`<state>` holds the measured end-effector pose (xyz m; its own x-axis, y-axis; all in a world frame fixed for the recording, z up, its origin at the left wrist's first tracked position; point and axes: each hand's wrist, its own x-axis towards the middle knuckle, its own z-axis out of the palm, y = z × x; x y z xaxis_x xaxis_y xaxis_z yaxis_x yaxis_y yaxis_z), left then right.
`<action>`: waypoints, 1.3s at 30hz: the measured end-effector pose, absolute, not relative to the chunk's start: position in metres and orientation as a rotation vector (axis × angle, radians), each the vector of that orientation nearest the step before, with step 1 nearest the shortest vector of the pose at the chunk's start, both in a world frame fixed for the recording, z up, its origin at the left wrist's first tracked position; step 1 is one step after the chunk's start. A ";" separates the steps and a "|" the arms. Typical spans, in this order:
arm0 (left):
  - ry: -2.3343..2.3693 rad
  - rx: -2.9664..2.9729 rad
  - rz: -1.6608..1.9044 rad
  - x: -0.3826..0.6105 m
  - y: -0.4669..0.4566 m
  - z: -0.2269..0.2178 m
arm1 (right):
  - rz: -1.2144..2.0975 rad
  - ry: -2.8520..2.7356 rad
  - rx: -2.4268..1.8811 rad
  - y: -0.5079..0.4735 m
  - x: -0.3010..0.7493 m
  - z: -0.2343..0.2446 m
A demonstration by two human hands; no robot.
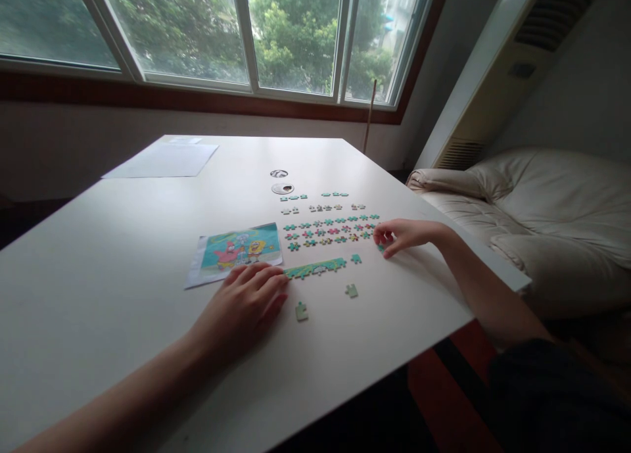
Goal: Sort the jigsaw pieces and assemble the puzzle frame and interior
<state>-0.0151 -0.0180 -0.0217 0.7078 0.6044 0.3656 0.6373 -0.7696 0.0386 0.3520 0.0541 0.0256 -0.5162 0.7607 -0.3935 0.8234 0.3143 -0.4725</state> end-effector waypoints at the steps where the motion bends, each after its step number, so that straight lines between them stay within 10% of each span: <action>1: -1.028 -2.817 -0.555 -0.015 -0.018 -0.022 | -1.014 2.475 1.474 0.054 0.351 0.026; 39: -1.040 -2.835 -0.543 -0.015 -0.018 -0.021 | -1.114 2.554 1.419 0.050 0.337 0.022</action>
<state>-0.0154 -0.0180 -0.0208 0.7079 0.6128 0.3513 0.6386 -0.7677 0.0524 0.3374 0.0500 0.0224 -0.5881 0.7358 -0.3357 0.7466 0.3342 -0.5752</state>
